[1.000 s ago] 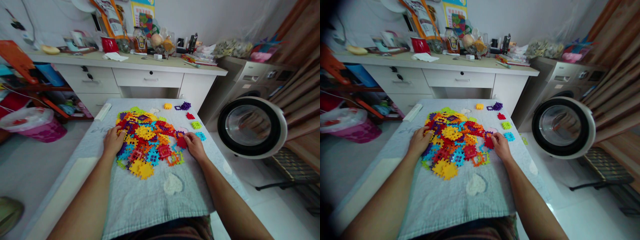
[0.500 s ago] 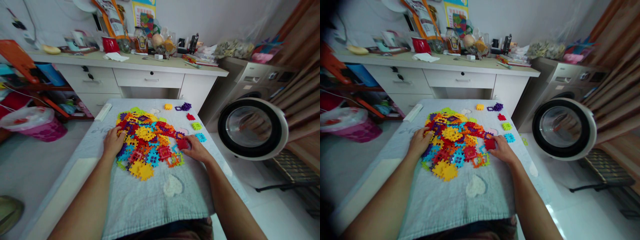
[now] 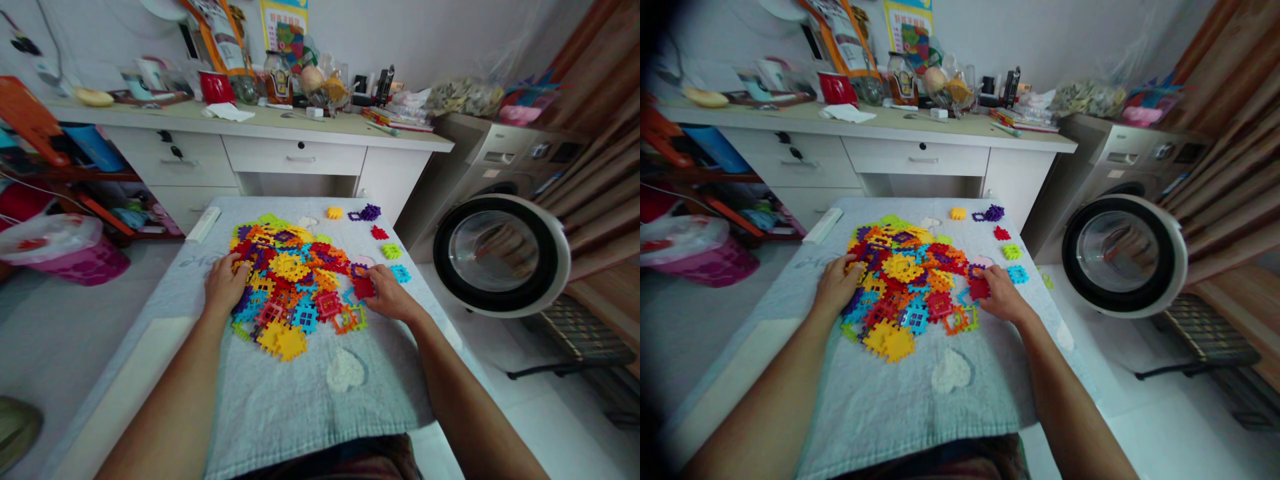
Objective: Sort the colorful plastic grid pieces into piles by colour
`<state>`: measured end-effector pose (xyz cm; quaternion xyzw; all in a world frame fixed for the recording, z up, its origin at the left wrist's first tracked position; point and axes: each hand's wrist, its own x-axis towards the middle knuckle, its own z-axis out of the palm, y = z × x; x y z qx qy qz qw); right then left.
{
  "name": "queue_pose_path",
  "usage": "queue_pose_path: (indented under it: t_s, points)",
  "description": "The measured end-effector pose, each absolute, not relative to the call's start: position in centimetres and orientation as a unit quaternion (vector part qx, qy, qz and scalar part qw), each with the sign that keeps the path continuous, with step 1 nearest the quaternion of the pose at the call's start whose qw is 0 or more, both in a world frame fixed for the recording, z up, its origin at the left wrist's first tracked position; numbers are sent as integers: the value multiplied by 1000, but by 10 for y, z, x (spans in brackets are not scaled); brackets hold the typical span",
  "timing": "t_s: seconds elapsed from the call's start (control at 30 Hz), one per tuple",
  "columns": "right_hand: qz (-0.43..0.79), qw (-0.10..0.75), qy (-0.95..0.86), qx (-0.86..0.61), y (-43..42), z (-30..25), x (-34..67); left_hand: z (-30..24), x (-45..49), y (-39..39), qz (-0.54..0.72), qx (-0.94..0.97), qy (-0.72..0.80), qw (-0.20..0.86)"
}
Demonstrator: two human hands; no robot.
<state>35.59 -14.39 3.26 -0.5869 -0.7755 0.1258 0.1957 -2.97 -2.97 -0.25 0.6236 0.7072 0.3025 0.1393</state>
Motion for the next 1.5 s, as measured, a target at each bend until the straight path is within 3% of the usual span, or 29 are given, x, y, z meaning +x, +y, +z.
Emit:
queue_pose_path:
  t_s: [0.37,0.47,0.73,0.97,1.5]
  points:
    - [61,211,-771,-597,-108,82,408,-7,-32,-27,301,628,705,136]
    - [35,210,-733,-646,-66,77,434,-8,-33,-27,307,632,698,135]
    - [45,100,-667,-737,16,58,457,-10,-35,-24,304,630,702,133]
    - [55,45,-650,-756,33,49,463,-6,-33,-26,298,629,705,138]
    - [52,28,-657,-752,40,50,455,-9,-34,-26,299,633,702,134]
